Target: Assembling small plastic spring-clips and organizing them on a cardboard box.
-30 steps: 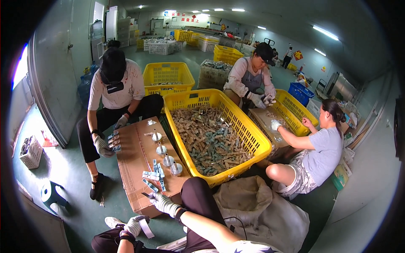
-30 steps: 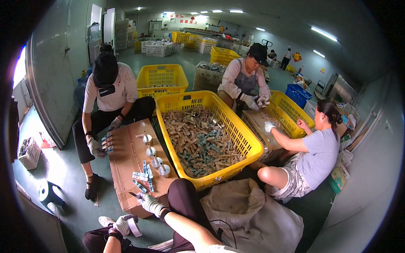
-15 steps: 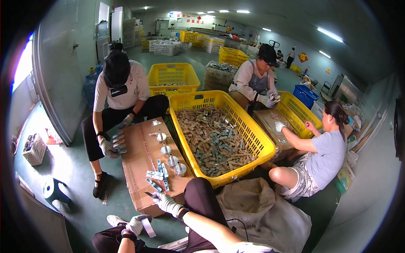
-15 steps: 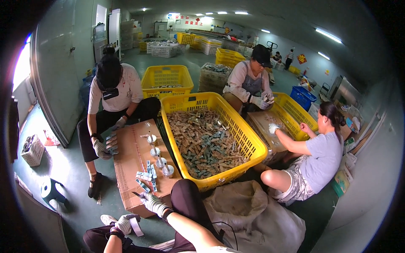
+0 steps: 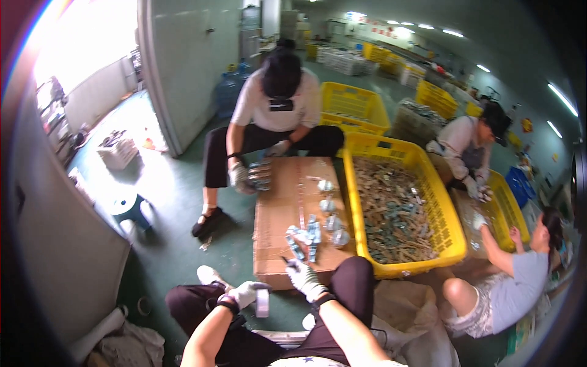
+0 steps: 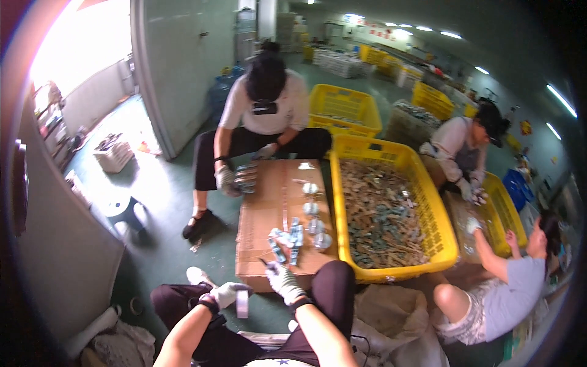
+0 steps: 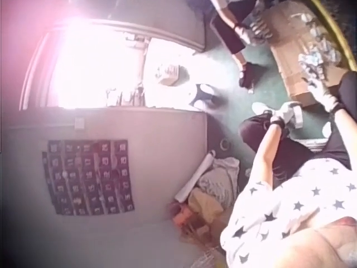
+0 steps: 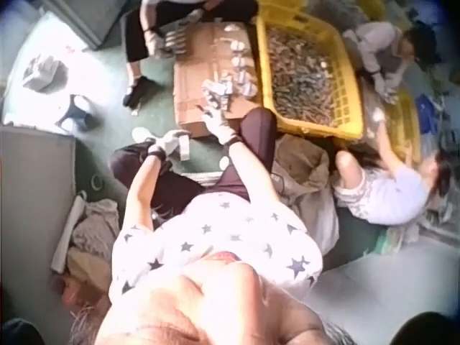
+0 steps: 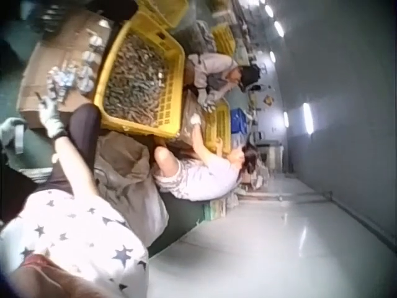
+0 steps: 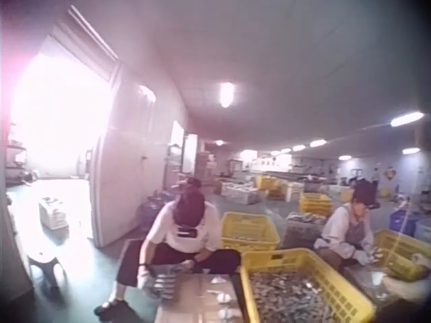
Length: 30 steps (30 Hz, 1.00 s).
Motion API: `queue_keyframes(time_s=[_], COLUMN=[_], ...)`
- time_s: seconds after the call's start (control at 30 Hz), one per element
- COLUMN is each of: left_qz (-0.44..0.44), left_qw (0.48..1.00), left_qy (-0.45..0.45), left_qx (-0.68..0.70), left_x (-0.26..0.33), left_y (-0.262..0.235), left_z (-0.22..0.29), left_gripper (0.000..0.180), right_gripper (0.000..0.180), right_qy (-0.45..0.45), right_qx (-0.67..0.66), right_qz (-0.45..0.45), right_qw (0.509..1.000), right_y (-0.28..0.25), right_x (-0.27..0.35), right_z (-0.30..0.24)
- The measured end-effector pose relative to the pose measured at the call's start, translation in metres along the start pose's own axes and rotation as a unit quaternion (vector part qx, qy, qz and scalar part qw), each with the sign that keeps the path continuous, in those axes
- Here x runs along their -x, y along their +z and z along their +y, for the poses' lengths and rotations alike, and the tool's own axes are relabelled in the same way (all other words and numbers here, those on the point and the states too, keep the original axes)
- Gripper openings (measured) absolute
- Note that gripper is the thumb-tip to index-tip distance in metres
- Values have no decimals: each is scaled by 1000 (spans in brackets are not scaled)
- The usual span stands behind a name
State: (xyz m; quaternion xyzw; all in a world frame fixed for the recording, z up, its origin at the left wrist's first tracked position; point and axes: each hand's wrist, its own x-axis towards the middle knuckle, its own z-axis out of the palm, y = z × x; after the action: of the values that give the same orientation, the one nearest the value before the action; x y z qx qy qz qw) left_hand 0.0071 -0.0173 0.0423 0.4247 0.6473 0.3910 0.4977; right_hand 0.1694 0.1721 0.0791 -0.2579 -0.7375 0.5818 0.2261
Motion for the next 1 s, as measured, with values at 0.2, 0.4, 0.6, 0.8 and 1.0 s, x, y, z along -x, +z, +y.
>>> queue_keyframes(time_s=[0.2, 0.4, 0.6, 0.8, 1.0], left_qz=[-17, -29, -14, 27, 38], left_qw=[989, 988, 963, 932, 954], left_qy=[-92, -72, -122, -145, -137], left_qx=[117, 132, 239, 330, 263], left_x=[-7, -5, -8, -9, -4], left_y=[7, 3, 2, 9, 10], left_z=[4, -2, -6, -2, 8], left_gripper=[31, 33, 29, 25, 21], right_gripper=[10, 10, 9, 10, 12], right_qy=[6, -15, 7, 22, 22], right_qx=[-43, -3, -24, -15, -16], right_qz=[16, 12, 12, 15, 11], right_qw=[999, 1000, 1000, 1000, 1000], right_y=[1, 4, 3, 3, 2], right_x=[-2, -7, -3, -2, -1], right_z=[16, 26, 13, 13, 4])
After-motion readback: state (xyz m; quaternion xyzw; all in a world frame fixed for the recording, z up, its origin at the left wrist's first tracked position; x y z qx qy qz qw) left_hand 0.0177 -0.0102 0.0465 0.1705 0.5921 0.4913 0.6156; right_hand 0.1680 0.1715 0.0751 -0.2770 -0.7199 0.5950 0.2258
